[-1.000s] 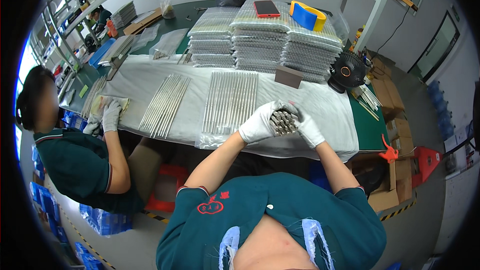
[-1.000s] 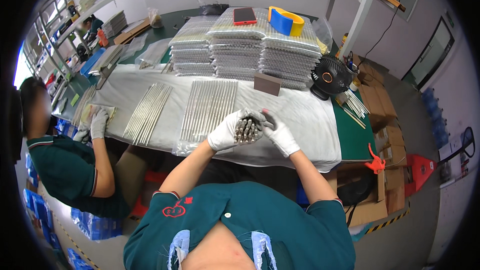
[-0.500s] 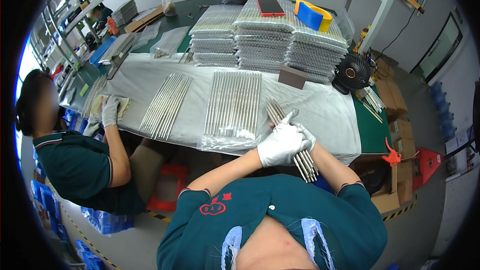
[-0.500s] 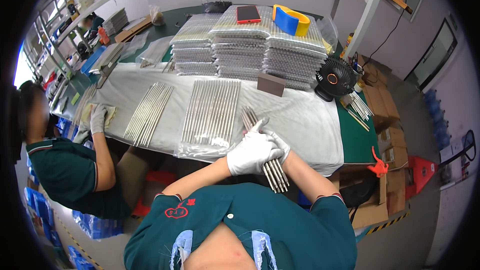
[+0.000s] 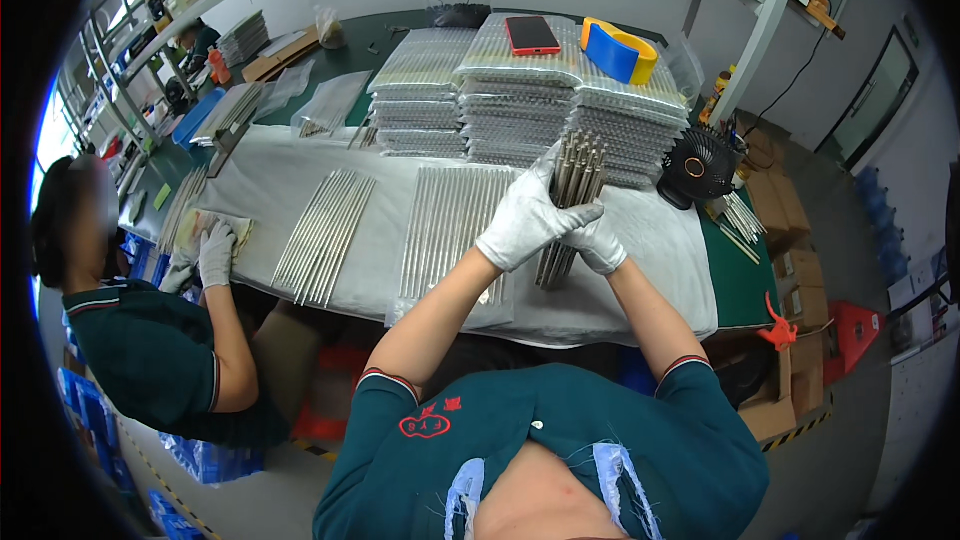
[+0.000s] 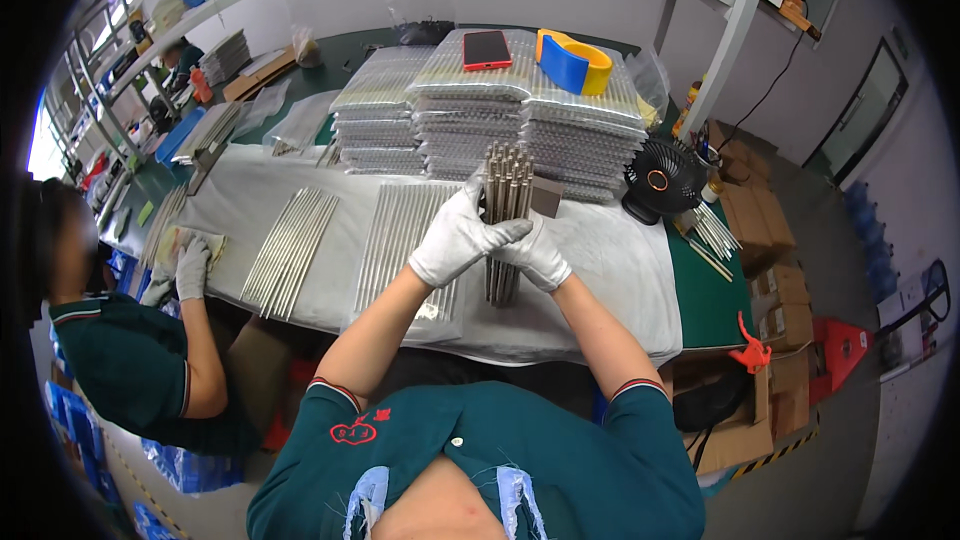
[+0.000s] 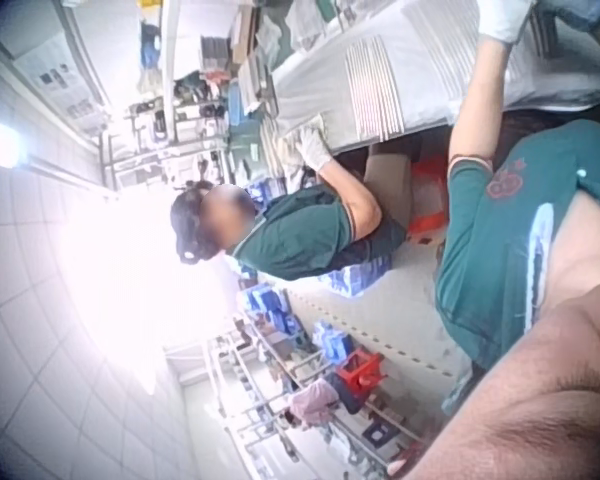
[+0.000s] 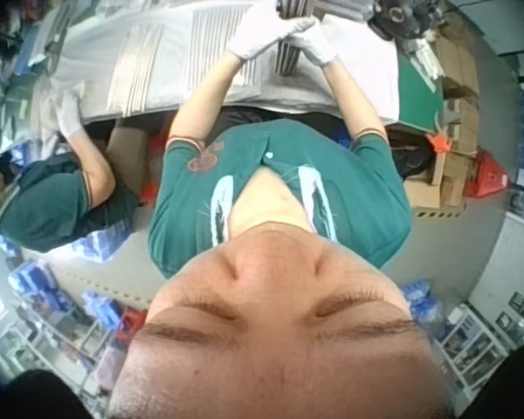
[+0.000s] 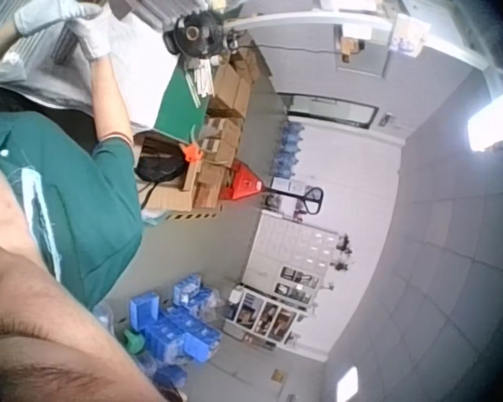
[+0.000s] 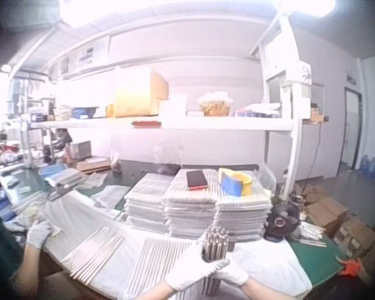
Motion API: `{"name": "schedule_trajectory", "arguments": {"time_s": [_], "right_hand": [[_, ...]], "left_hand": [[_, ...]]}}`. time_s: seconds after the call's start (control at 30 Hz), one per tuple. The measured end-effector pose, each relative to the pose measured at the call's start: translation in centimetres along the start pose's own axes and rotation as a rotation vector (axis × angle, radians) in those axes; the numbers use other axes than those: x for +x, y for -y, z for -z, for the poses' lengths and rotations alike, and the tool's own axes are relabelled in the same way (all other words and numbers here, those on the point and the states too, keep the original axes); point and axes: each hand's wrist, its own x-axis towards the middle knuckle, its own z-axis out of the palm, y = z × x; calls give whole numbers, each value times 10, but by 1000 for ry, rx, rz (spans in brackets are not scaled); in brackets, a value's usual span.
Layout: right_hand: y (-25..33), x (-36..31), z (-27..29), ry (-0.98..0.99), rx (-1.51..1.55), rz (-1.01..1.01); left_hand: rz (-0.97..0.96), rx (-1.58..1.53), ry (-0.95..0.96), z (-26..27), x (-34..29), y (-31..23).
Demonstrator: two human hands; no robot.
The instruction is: The person uses a rectangular sanding block to polish the surfaces of numerous metal rods laid out on a table. They repeatedly rub the block along the rods, then gather them into bundles and place them into clear plastic bags. The person also wipes the rods with a cloth during the process.
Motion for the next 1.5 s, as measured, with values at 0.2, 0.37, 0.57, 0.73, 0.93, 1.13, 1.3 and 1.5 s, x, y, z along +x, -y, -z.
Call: {"name": "schedule_trajectory", "arguments": {"time_s": [0.2, 0.37, 0.57, 0.73, 0.93, 1.13, 1.3, 1.5], "right_hand": [[8, -19, -11, 154, -292, 23], [-18, -37, -11, 108, -284, -136], [-69, -45, -17, 91, -684, 497], [-77, -60, -10, 146, -560, 770], [-38, -91, -8, 111, -917, 999], [-22, -107, -16, 381, -499, 510], [-43, -100, -10, 306, -717, 755], [-45, -96, 2, 225, -1225, 1367]], "left_hand": [[250, -299, 100, -10, -1, 5], [115, -236, 95, -25, -13, 14], [-156, 9, 139, -24, -35, 7], [-298, 74, 259, -21, -59, 2], [-214, -88, 410, -15, -92, -9], [-375, -54, 342, -23, -108, 0], [-375, -33, 347, -21, -113, 1], [-343, -62, 315, -20, -113, -10]]}}
